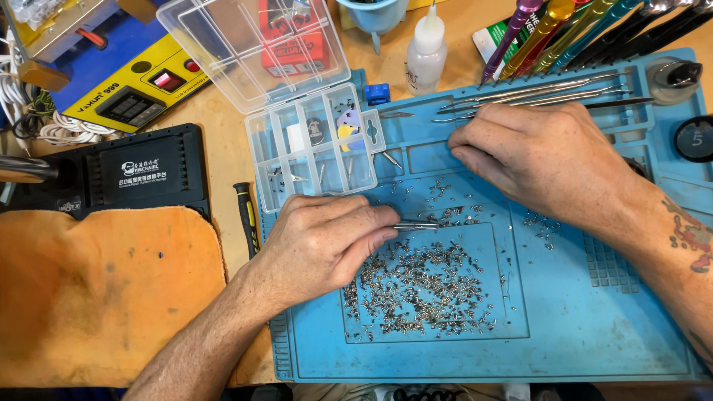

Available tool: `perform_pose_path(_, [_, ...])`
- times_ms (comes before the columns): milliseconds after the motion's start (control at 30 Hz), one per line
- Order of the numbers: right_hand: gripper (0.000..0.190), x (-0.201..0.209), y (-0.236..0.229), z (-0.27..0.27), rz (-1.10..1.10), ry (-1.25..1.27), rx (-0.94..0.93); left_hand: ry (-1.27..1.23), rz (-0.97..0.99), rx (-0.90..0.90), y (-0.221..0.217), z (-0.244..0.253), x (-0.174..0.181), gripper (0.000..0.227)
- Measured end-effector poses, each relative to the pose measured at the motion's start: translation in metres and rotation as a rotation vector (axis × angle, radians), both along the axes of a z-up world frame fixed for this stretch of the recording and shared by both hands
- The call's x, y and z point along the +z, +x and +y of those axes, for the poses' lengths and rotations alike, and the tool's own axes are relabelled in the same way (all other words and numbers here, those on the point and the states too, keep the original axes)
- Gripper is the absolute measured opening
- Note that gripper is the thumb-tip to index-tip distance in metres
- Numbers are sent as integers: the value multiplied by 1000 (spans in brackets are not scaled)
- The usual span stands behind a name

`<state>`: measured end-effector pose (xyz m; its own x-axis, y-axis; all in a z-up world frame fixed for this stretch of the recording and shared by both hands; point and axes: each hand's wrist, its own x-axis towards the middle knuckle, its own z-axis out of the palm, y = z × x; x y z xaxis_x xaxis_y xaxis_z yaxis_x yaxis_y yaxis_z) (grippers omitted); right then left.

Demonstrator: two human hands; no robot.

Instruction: The person uses a screwdriver to pick up small screws from a blue tray and then switches to tweezers to sort and place them into a clear plastic compartment box.

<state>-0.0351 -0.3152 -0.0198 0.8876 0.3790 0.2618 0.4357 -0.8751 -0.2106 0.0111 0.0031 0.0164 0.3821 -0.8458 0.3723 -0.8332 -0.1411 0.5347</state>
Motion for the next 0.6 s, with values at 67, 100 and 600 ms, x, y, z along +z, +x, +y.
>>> perform_pose_path(67, [4, 1, 0, 0, 2, -6, 0, 0, -3, 1, 0, 0, -1, 9])
perform_pose_path(100, [4, 1, 0, 0, 5, -12, 1, -1, -7, 1, 0, 0, -1, 9])
perform_pose_path(600, [24, 35, -6, 15, 440, 546, 104, -233, -328, 60, -3, 11, 27, 13])
